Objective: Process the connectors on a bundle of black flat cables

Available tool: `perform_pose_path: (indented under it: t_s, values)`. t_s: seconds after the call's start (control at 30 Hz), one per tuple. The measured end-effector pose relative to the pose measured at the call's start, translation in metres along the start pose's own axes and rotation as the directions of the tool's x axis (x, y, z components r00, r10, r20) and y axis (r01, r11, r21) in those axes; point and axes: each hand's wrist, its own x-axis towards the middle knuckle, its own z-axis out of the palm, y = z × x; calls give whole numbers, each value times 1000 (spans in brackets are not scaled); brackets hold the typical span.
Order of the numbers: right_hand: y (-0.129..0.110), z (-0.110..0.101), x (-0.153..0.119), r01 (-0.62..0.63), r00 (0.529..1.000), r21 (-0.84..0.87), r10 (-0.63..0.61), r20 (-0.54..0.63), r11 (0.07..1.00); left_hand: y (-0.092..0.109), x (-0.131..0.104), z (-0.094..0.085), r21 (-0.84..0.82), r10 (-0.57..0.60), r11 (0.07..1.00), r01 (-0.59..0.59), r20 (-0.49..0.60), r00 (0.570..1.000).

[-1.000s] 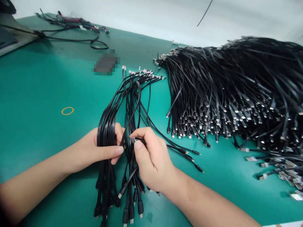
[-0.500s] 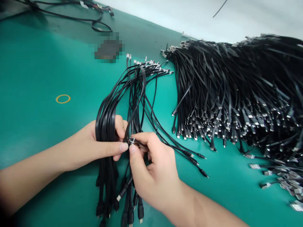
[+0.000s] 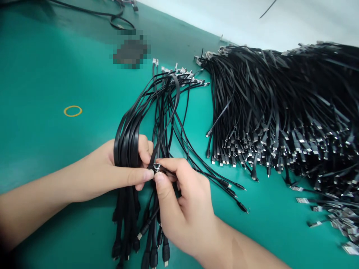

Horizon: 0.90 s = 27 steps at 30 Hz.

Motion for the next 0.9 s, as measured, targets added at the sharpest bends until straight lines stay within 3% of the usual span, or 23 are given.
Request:
perform_pose_path:
  t_s: [0.43, 0.63, 0.7, 0.8, 0.9]
  values:
    - [-1, -3, 3, -16, 1000, -59, 17, 18, 998, 1, 1, 1, 61, -9, 998, 10, -19, 1000]
    - [2, -3, 8, -161, 985, 137, 168, -40, 977, -1, 0, -2, 34, 8, 999, -7, -7, 1000]
    - [4, -4, 10, -108, 976, 209, 144, -165, 972, -2, -1, -3, 11, 23, 1000, -23, 14, 1000]
    - [6, -7, 10, 103, 928, 207, -19, -372, 973, -4, -1, -5, -4, 28, 1000, -28, 61, 998]
    - [5, -9, 7, 319, 885, 100, -259, -386, 942, -5, -2, -6, 37, 44, 998, -46, 52, 998]
